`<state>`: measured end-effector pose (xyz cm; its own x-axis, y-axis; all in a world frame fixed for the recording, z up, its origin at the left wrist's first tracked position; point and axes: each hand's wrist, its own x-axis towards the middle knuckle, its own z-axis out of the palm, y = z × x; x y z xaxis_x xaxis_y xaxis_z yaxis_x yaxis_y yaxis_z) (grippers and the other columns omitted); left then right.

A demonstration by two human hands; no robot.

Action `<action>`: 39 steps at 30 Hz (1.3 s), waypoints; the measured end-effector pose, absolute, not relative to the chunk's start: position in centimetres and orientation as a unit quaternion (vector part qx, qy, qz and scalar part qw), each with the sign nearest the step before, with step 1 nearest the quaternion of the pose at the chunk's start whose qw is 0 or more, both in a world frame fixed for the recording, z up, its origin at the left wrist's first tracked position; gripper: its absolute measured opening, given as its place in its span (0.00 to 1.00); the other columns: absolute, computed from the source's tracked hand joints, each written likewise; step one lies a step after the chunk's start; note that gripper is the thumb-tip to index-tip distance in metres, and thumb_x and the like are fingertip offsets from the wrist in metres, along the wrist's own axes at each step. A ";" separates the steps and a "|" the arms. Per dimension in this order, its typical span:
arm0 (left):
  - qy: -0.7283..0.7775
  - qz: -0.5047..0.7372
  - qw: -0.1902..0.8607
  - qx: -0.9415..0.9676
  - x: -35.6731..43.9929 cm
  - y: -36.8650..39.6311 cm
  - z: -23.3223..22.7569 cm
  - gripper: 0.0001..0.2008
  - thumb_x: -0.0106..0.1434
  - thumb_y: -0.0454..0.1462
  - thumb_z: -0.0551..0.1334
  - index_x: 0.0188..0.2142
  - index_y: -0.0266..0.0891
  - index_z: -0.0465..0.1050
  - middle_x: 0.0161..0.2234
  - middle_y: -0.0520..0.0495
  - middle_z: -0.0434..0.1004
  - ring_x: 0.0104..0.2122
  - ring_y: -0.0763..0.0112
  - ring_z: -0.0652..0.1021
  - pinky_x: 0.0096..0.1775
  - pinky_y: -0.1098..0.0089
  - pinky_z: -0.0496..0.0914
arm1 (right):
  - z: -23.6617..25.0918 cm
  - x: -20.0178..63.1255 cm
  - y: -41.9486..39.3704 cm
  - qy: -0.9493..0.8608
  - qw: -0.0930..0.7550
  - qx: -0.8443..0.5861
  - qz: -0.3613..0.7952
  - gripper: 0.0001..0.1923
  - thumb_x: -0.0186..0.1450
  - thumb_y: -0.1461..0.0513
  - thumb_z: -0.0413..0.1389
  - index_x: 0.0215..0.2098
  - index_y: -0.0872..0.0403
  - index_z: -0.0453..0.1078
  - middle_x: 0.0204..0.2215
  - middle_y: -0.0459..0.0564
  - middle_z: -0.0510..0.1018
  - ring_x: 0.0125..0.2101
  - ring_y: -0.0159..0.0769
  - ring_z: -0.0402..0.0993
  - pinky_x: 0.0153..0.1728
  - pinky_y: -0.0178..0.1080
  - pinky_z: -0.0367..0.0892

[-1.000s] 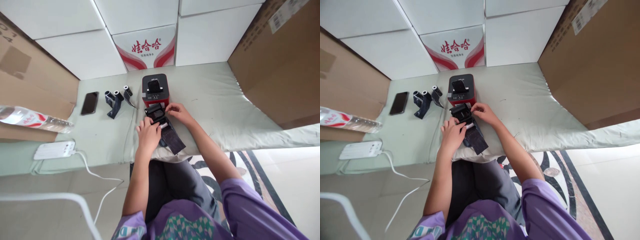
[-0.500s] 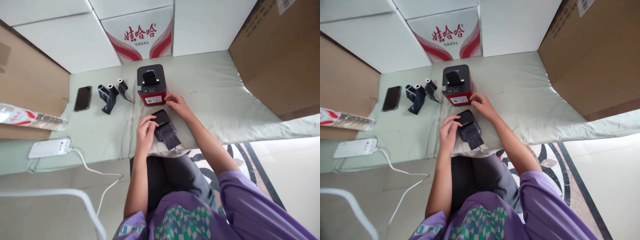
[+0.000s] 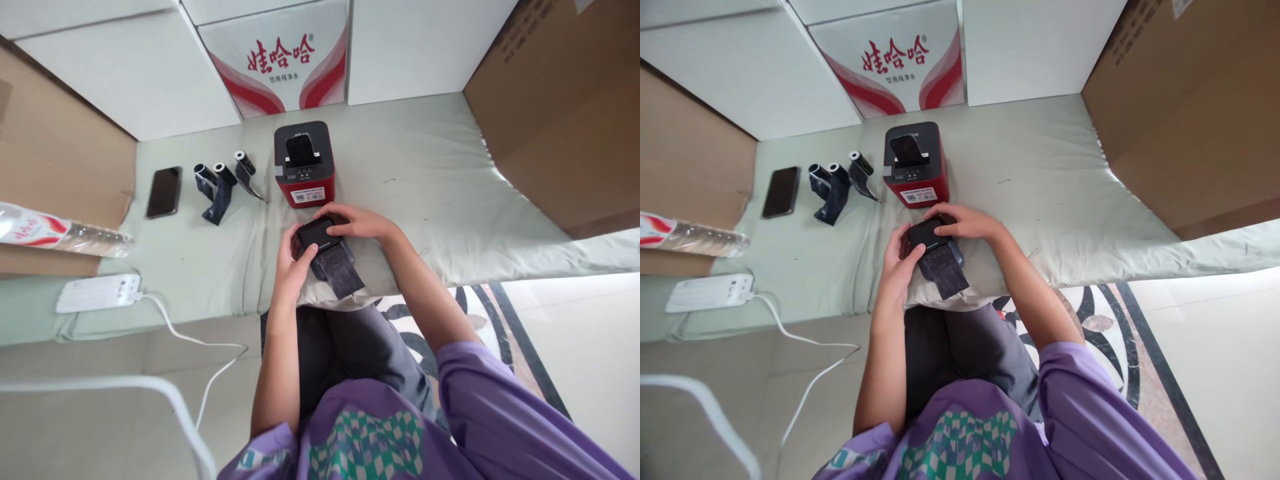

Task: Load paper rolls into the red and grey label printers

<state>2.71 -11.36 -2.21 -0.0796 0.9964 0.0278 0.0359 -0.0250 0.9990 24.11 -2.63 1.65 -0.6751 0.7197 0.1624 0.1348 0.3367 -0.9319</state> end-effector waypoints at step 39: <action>0.488 0.615 0.439 0.436 2.8 -12.9 -2.7 0.22 0.70 0.47 0.63 0.59 0.42 0.72 0.61 0.37 0.77 0.63 0.58 0.75 0.67 0.56 0.65 | 1.0 26.0 -6.2 -0.538 0.490 -0.683 0.058 0.42 0.53 0.46 0.67 0.59 0.57 0.65 0.51 0.64 0.76 0.53 0.58 0.74 0.57 0.59 0.70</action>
